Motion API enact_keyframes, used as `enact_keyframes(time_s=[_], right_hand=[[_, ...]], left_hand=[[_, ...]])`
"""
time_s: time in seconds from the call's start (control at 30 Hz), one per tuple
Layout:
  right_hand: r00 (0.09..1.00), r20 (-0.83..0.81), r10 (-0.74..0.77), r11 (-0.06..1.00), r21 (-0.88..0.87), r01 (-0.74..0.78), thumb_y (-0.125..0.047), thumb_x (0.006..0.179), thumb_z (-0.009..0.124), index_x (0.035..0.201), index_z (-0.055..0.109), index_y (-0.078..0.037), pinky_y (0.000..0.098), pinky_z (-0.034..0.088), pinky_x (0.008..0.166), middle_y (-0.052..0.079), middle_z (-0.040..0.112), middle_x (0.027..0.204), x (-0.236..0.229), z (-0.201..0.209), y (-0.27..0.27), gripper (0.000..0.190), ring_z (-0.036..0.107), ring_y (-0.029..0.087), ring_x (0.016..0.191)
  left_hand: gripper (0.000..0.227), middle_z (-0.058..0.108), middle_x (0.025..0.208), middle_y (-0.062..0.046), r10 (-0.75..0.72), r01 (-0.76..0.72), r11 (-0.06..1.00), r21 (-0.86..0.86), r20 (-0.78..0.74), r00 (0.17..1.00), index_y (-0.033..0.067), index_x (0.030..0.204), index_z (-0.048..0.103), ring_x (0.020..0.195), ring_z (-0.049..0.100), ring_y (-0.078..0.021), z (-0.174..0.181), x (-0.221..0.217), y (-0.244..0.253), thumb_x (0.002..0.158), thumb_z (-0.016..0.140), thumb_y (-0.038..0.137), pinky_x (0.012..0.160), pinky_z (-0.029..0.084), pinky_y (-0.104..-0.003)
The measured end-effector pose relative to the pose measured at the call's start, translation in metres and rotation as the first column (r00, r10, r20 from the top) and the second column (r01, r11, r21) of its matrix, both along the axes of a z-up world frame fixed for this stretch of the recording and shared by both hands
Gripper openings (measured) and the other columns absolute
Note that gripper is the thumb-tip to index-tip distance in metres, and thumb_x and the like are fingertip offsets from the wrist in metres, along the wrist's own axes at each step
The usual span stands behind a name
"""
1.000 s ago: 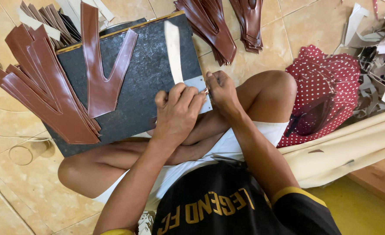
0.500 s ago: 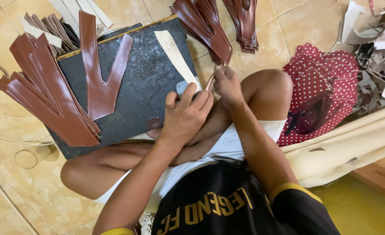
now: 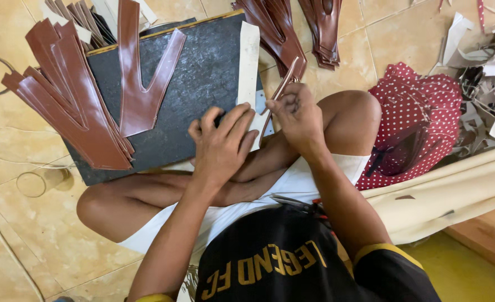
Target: The person sits on the floor and repeatedly peels a white backing layer off brown V-shaped material pieces. They place the finished pieces into a pile and continue the process with new pieces from a stack.
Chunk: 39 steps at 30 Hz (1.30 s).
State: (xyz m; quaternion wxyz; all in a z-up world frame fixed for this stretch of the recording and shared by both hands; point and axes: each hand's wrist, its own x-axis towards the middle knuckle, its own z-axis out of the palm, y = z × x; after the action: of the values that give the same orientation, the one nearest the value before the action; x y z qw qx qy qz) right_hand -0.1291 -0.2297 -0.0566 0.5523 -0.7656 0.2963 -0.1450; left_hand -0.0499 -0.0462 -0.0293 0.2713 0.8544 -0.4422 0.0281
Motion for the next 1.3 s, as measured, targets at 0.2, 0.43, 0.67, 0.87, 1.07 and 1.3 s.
enact_keyframes(time_s=[0.2,0.43,0.67,0.87,1.07,1.3], right_hand=[[0.943,-0.063,0.326,0.657,-0.703,-0.274,-0.011,0.091,0.078,0.123,0.067,-0.002,0.0419,0.051,0.081,0.015,0.067,0.109,-0.006,0.051,0.005,0.036,0.065,0.032,0.092],[0.89,-0.124,0.439,0.642,-0.65,-0.407,-0.009,0.099,0.075,0.125,0.074,-0.017,0.0424,0.048,0.089,0.001,0.068,0.114,-0.012,0.043,-0.004,0.028,0.066,0.026,0.098],[0.845,-0.279,0.456,0.344,-0.821,-0.456,-0.018,0.085,0.074,0.13,0.073,-0.023,0.0449,0.044,0.089,0.005,0.064,0.124,-0.015,0.048,-0.007,0.045,0.061,0.027,0.107],[0.959,0.028,0.283,0.841,-0.489,-0.234,-0.01,0.089,0.075,0.13,0.058,-0.019,0.0411,0.048,0.089,0.017,0.055,0.123,-0.01,0.033,-0.009,0.046,0.055,0.035,0.107],[0.967,-0.199,0.158,0.956,-0.213,-0.2,-0.017,0.097,0.076,0.129,0.062,-0.006,0.0378,0.053,0.085,0.012,0.07,0.108,-0.026,0.016,0.008,0.036,0.066,0.028,0.095],[0.938,-0.105,0.331,0.588,-0.754,-0.292,-0.014,0.089,0.077,0.12,0.07,-0.013,0.0458,0.042,0.095,0.013,0.068,0.111,-0.015,0.054,-0.009,0.031,0.06,0.034,0.105]], left_hand=[[0.036,0.06,0.14,0.011,0.001,-0.001,1.0,-0.009,0.021,1.0,0.0185,0.128,0.073,0.123,0.047,-0.0236,0.001,0.004,-0.003,0.097,0.076,0.036,0.099,0.031,-0.049],[0.037,0.061,0.139,0.012,0.029,-0.026,0.999,-0.035,0.065,0.997,0.0181,0.126,0.075,0.121,0.046,-0.0226,-0.001,0.006,-0.001,0.096,0.078,0.04,0.096,0.031,-0.049],[0.025,0.064,0.132,0.013,-0.025,0.019,0.999,-0.04,-0.164,0.986,0.0235,0.116,0.076,0.117,0.048,-0.0261,0.001,0.023,-0.003,0.093,0.076,0.031,0.094,0.032,-0.049],[0.032,0.063,0.115,0.007,-0.253,0.24,0.963,0.125,0.103,0.962,0.031,0.125,0.075,0.113,0.053,-0.0202,0.016,0.054,-0.015,0.094,0.075,0.022,0.103,0.036,-0.05],[0.032,0.061,0.115,-0.005,-0.241,0.241,0.97,-0.003,0.018,0.97,0.0111,0.102,0.068,0.112,0.055,-0.0278,0.031,0.039,-0.018,0.083,0.077,0.035,0.098,0.037,-0.051],[0.021,0.06,0.112,-0.004,-0.204,0.198,0.979,-0.058,-0.134,0.97,0.0116,0.108,0.069,0.108,0.057,-0.0275,0.017,0.031,-0.008,0.092,0.077,0.022,0.091,0.042,-0.046]])
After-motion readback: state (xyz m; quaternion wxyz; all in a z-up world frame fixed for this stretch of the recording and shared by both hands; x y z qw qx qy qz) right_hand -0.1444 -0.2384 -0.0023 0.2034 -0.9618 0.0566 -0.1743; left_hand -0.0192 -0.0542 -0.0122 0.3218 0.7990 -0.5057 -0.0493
